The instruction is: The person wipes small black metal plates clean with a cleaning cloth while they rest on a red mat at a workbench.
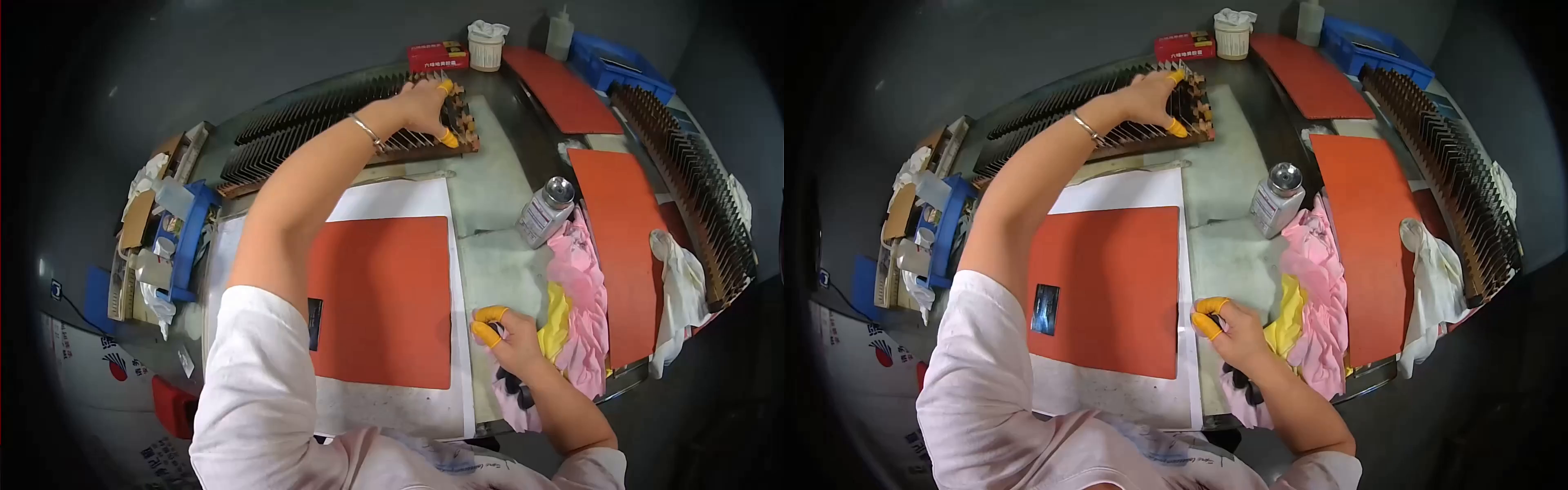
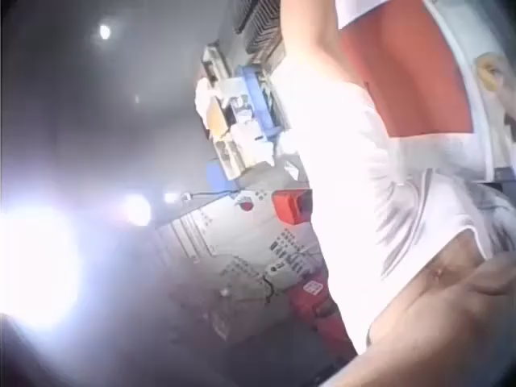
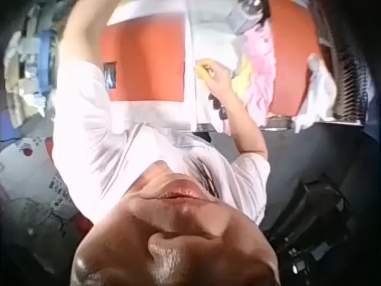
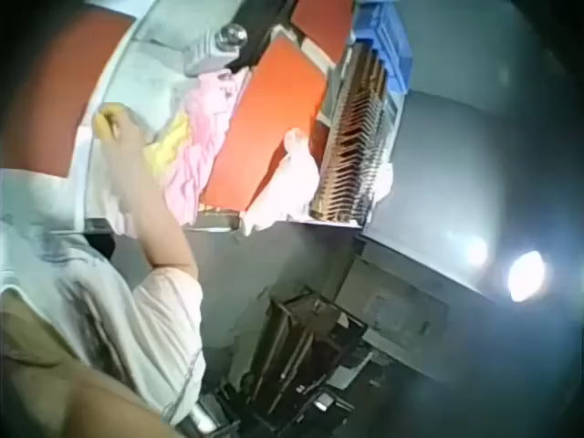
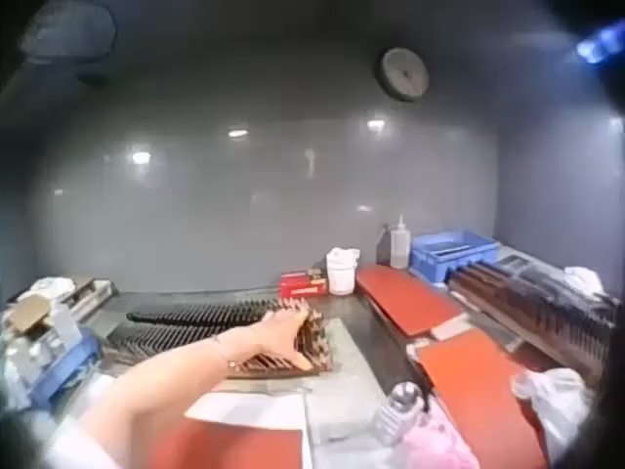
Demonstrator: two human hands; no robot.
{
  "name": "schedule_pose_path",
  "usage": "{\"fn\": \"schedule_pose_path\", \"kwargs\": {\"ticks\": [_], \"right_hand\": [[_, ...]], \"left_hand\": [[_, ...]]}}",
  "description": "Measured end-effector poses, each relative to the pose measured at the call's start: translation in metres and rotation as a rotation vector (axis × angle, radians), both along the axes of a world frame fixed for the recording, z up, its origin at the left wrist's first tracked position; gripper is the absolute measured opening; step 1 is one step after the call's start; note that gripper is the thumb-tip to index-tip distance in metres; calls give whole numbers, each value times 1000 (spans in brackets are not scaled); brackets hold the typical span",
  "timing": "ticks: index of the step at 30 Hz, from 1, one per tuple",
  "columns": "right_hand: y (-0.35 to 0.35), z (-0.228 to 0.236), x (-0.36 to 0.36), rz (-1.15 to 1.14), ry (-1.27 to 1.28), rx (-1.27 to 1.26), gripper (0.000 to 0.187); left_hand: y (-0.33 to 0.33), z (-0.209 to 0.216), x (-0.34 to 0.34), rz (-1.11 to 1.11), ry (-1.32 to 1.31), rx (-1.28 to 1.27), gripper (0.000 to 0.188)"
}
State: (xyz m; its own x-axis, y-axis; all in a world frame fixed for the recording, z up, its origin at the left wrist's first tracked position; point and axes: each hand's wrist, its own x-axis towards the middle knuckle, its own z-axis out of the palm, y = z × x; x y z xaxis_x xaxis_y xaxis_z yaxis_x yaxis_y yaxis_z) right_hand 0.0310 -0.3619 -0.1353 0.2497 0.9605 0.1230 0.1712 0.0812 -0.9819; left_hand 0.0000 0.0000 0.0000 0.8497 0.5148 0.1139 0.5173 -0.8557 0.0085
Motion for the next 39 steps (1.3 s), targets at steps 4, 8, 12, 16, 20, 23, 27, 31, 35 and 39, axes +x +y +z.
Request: {"fn": "schedule_pose_path", "kwargs": {"ticks": [4, 8, 12, 16, 20, 23, 27, 31, 35, 39], "right_hand": [[3, 11, -6, -31, -23, 28, 13], [1, 4, -3, 13, -19, -2, 10], [-1, 9, -4, 6, 5, -20, 11], [4, 1, -3, -10, -30, 38, 12], [2, 2, -2, -15, -2, -21, 12], [0, 2, -2, -26, -22, -9, 13], [-3, -2, -3, -21, 49, -2, 14], [-2, -3, -5, 4, 48, -15, 9], [1, 4, -1, -24, 170, -66, 11], [3, 4, 1, 8, 117, -9, 10]], "left_hand": [[27, 4, -27, 265, -319, -156, 31], [20, -23, -23, 366, -261, -178, 25], [-6, -26, -5, 556, -142, -198, 28], [-17, -19, 9, 732, -131, -214, 33], [-21, -17, 21, 853, -203, -330, 41], [-19, -23, 27, 896, -189, -264, 40], [-23, -20, 29, 861, -56, -211, 32], [-29, -26, 11, 754, -135, -103, 35], [-23, -7, -17, 604, -297, 60, 33], [-35, 38, -94, 329, -193, -103, 28]]}}
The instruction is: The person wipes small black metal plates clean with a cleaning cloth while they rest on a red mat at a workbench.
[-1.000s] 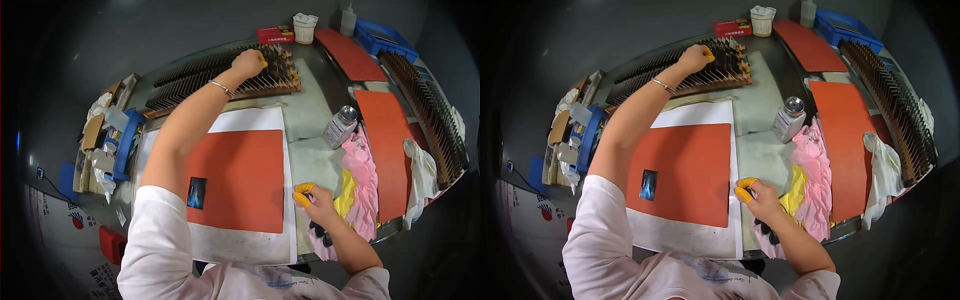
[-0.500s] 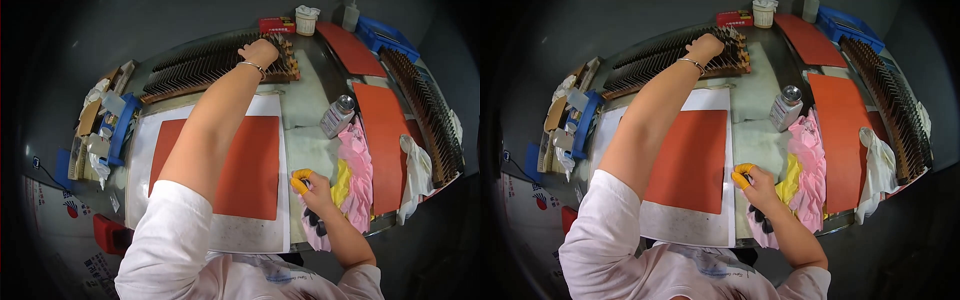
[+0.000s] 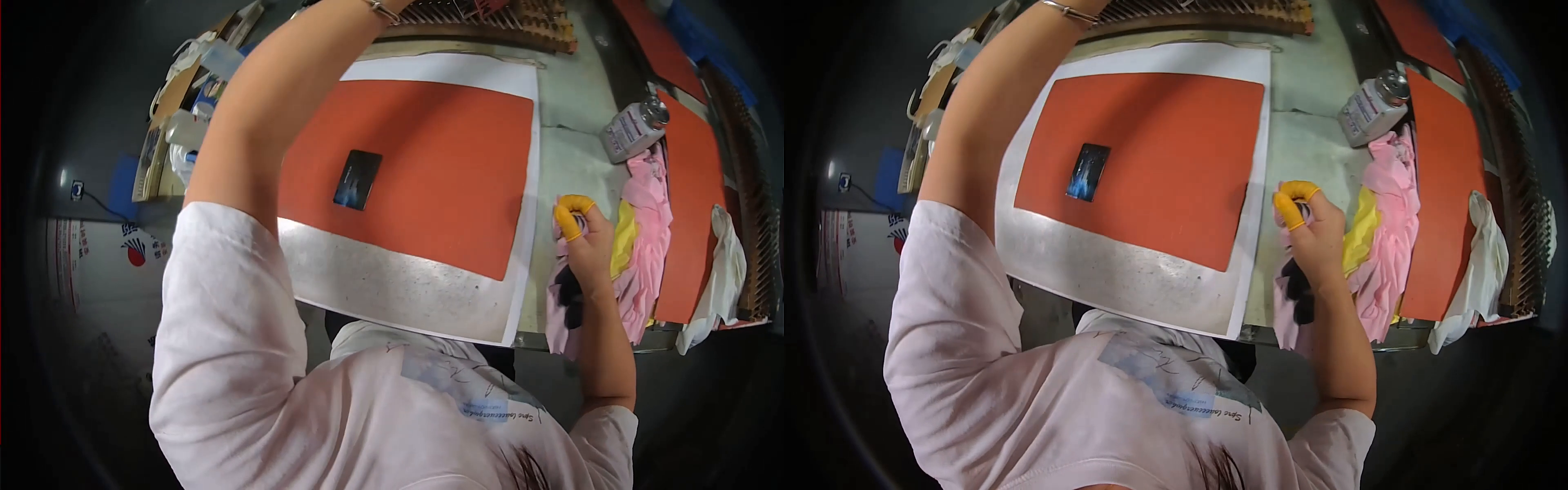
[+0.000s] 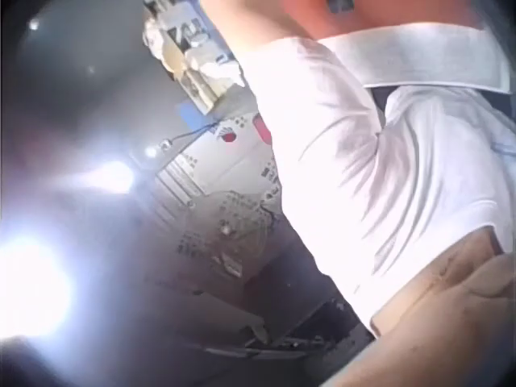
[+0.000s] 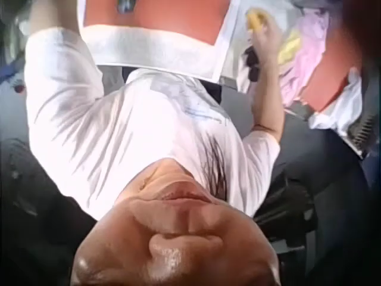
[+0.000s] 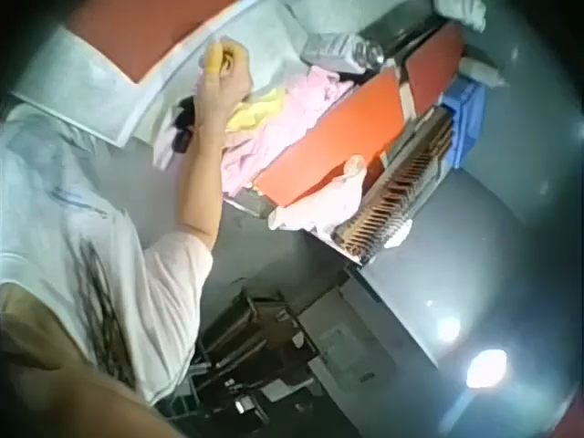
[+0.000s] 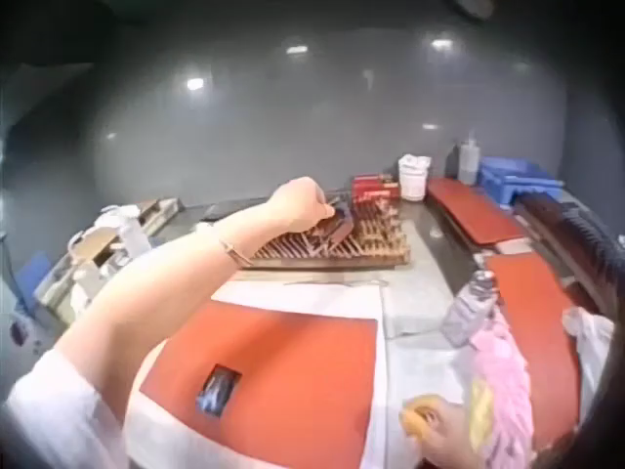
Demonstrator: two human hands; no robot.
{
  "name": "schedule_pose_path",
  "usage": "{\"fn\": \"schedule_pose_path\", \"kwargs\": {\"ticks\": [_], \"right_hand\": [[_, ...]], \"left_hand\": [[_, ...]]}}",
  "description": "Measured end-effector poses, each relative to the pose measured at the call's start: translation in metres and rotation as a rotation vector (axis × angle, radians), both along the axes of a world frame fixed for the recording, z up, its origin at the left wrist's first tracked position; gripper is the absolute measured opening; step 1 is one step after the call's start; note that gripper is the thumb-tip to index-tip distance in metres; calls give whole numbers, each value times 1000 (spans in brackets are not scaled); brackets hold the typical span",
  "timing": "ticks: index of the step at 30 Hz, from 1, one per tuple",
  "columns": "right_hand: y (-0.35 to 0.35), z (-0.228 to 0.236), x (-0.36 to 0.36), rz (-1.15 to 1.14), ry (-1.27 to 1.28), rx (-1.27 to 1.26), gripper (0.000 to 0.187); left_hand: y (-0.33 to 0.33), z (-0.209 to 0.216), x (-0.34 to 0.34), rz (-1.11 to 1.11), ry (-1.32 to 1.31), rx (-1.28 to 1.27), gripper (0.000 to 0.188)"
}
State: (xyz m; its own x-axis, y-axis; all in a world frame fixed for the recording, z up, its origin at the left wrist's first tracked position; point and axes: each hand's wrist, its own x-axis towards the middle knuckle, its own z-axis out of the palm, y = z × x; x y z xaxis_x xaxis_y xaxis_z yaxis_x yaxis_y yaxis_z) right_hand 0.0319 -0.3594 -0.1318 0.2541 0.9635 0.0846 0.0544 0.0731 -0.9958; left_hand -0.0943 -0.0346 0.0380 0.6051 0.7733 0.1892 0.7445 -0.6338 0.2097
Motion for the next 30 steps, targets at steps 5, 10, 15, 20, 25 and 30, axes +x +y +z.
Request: {"fn": "schedule_pose_path", "kwargs": {"ticks": [5, 10, 15, 20, 25, 30], "right_hand": [[3, -7, 2, -43, -117, 24, 8], [4, -14, 7, -68, -168, 24, 9], [3, -14, 7, -93, -153, -39, 13], [4, -10, 9, -109, -109, -73, 13], [8, -15, 9, -122, -209, -10, 11], [8, -20, 13, -125, -194, -18, 12]], "left_hand": [[-47, -21, -83, -441, 117, -416, 23], [-124, -57, -74, -842, 471, -957, 18], [-134, -88, -10, -1260, 723, -858, 21], [-137, -54, 1, -1323, 883, -768, 22], [-143, -74, -21, -1242, 944, -486, 20], [-147, -79, -43, -1167, 994, -256, 19]]}}
